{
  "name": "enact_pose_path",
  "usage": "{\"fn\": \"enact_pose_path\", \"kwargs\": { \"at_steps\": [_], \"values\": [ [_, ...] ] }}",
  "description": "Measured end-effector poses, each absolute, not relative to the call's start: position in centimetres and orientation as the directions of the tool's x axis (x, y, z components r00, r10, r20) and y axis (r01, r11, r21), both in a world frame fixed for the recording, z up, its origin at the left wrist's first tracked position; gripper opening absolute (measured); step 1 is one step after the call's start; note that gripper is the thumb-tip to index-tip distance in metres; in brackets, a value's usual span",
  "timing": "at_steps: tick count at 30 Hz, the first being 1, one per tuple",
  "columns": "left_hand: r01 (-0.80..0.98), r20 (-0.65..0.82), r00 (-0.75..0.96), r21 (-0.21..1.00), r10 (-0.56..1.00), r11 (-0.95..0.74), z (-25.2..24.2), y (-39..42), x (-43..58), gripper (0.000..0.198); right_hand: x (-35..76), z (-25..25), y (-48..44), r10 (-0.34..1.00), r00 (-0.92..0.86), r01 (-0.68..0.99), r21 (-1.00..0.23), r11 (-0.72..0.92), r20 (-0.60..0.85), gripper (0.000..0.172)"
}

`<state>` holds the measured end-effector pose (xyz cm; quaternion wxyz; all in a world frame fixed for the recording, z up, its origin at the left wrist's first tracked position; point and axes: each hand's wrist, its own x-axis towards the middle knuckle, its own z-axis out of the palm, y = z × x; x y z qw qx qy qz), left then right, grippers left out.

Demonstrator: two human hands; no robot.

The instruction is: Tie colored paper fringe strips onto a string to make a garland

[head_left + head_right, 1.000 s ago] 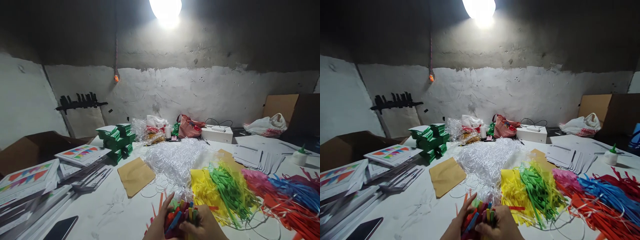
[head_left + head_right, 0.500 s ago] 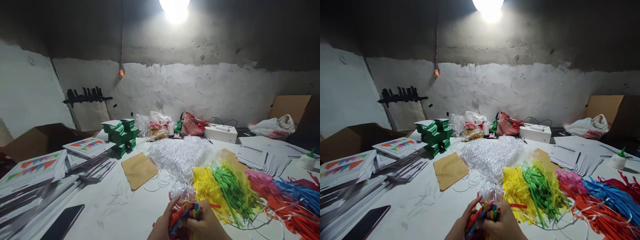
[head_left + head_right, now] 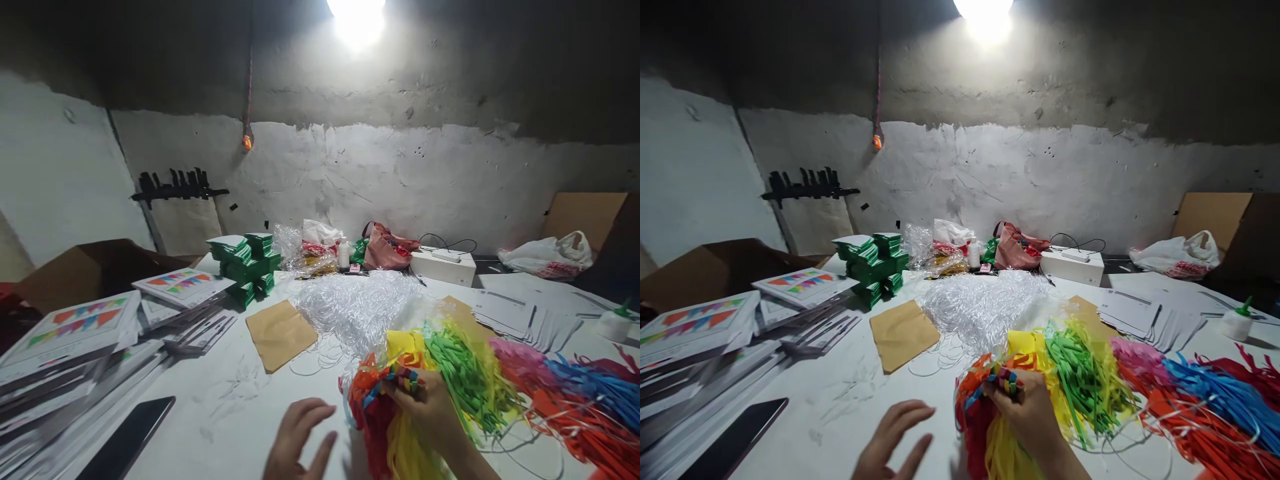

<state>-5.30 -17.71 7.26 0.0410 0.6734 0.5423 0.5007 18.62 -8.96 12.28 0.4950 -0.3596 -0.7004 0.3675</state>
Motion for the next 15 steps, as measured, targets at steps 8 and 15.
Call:
{"fn": "enact_pose_path", "kwargs": {
  "at_steps": [8,15],
  "values": [
    [0.469,0.613,-0.176,0.74,0.77,-0.482,6.8,-15.5,2.3,0.008,17.7,11.2,-10.3,0.88,-0.272,0.216,-0.867,0.45,0.389,0.046],
    [-0.241,0.316,-0.233,0.898,0.92,-0.369,6.1,-16.2,0.6,0.025,17.4,9.5,-9.5,0.898,-0.217,0.226,-0.875,0.427,0.382,0.044]
  ]
}}
